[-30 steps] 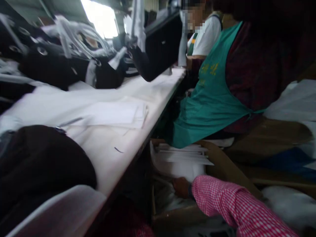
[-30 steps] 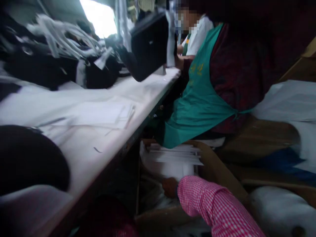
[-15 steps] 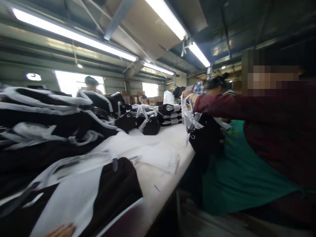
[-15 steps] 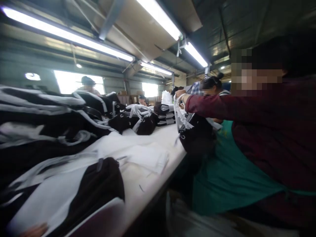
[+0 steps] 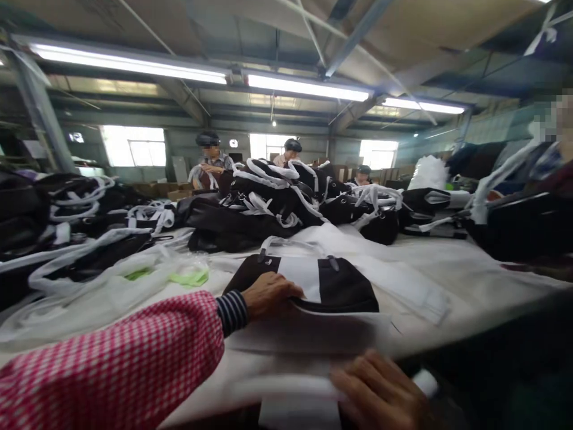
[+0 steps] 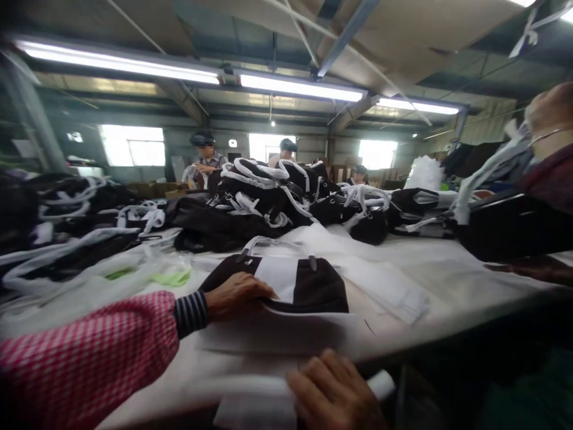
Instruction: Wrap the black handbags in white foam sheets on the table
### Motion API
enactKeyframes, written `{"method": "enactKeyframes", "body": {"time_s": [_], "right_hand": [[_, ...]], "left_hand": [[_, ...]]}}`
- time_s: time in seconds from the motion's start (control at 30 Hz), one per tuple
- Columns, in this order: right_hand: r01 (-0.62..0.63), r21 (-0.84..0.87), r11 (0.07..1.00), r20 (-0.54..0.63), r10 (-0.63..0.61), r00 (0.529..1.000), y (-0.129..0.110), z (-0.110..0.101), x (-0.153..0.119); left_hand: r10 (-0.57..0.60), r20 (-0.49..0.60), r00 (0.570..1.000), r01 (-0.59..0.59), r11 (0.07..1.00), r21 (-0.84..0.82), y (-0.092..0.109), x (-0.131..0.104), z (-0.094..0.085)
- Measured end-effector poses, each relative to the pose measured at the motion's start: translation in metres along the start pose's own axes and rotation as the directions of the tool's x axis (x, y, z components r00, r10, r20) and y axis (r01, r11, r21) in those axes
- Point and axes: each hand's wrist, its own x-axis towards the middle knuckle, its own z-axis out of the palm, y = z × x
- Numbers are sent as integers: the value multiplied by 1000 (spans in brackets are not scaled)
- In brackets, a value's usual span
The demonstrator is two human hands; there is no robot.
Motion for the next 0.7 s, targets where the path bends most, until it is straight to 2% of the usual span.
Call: {"method": "enactKeyframes", "body": {"time_s": [0.07,0.13,0.27,0.37,0.53,0.7], "right_hand": [[-20,31,999,-9,21,1000,-7,19,22],[-34,-16,999,-56,33,998,-12,43,40],[-76,-134,988,-144,56,988,-15,76,51],[-99,-126,987,-174,76,982,-15,83,44],[-63,-135,989,-184,38,982,-10,87,26],[-24,-167,986,-164,-4,986,-5,97,16]], "left_hand": [[8,19,1000,-8,1000,0,-3,2,-5],[5,14,1000,-5,1000,-1,-5,2,-6],[-44,-51,998,43,999,-20,1,-5,2],[-109,-122,987,104,994,-41,13,-15,14],[-199,-204,959,191,980,-59,29,-28,32],[-121,-244,962,110,992,-57,28,-38,41]]}}
